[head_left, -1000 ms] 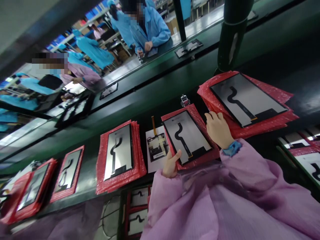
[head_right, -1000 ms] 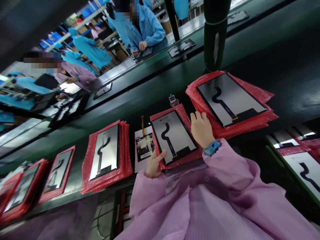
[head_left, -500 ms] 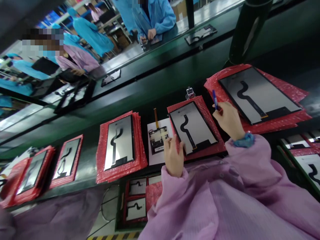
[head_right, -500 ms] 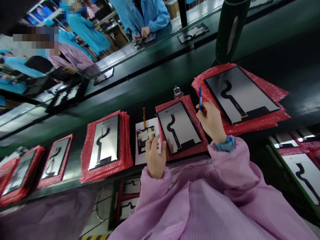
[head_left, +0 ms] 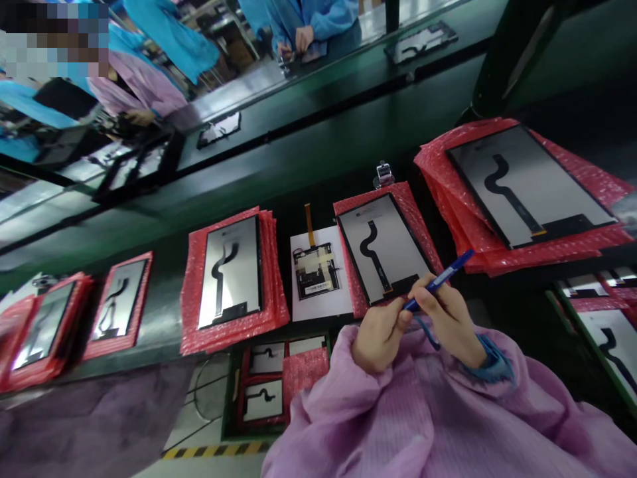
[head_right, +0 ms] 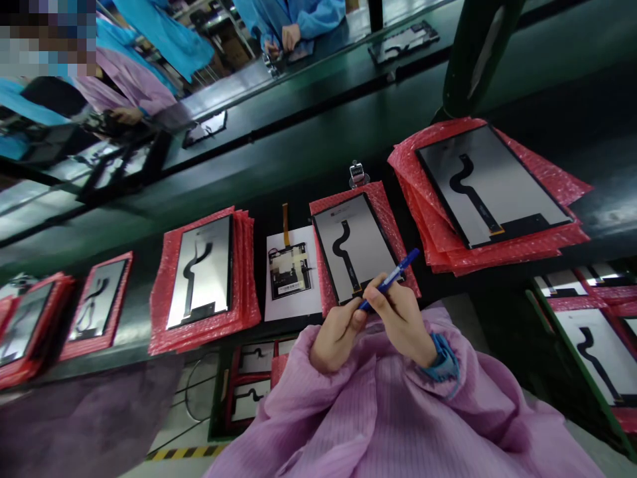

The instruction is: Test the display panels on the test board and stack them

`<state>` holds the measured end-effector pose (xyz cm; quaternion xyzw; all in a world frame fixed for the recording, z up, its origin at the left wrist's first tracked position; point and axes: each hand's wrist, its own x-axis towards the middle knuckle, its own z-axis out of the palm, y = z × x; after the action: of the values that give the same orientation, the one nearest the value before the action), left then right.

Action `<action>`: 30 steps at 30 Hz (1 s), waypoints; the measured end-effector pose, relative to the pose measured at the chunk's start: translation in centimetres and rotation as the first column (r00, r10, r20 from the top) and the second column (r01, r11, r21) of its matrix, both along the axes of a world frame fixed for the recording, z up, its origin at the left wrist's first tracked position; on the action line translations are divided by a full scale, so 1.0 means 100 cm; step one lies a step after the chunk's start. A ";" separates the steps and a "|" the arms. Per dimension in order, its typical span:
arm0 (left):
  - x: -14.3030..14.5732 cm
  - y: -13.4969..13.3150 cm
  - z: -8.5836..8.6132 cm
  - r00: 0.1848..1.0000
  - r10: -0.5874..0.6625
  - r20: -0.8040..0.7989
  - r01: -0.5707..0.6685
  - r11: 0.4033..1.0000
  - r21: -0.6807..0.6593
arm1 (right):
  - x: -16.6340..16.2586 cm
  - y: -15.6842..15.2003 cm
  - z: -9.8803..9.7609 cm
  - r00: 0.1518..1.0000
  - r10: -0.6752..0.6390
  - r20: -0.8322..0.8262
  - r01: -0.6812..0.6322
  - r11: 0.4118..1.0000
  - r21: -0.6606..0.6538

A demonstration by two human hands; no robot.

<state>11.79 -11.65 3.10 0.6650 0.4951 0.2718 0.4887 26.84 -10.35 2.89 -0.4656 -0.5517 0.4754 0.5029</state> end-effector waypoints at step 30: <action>-0.032 0.042 -0.064 0.918 0.395 -0.020 -0.375 0.885 0.274 | -0.005 0.059 -0.050 0.887 -0.017 0.461 -0.095 0.971 0.219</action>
<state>8.58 -7.41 -3.30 0.6224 0.5944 0.4019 0.3126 26.34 -4.43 -2.11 -0.4904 -0.7167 0.2930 0.4001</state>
